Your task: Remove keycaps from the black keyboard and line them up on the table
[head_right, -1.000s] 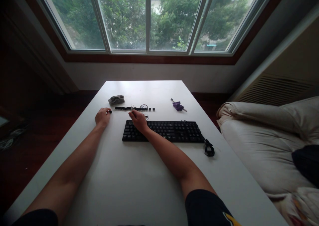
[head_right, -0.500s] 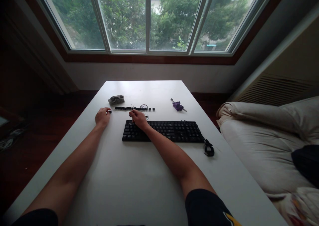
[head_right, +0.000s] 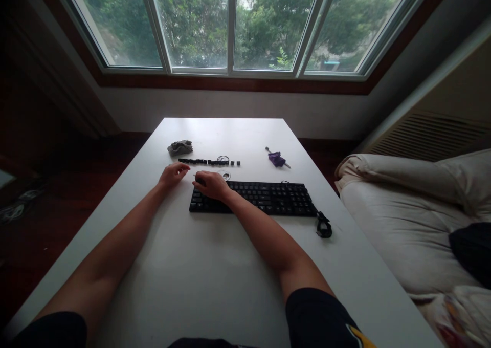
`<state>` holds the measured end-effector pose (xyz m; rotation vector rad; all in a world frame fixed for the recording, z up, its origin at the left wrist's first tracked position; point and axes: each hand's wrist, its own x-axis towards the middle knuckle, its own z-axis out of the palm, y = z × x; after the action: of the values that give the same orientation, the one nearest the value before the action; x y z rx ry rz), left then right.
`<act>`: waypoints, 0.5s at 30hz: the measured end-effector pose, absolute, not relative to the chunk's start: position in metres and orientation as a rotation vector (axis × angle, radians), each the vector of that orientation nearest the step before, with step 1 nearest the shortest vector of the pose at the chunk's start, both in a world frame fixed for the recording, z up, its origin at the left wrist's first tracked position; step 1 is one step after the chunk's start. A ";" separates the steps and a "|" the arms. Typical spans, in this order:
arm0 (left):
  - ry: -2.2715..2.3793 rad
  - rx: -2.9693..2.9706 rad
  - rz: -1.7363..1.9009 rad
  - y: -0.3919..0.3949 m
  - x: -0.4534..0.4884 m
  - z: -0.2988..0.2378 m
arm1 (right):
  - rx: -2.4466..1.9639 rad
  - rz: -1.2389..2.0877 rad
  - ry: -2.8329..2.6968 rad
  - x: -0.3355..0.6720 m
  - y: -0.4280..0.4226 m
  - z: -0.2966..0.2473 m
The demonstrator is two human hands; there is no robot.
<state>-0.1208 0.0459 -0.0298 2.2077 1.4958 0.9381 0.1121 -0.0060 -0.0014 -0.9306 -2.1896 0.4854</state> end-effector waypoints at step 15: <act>0.920 2.166 0.579 0.032 -0.098 -0.016 | -1.199 0.571 -1.892 0.110 0.001 -0.009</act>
<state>-0.0977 0.0325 -0.0162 2.1660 0.9201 0.5793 0.1099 0.0006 -0.0087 -1.1985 -1.8917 0.5715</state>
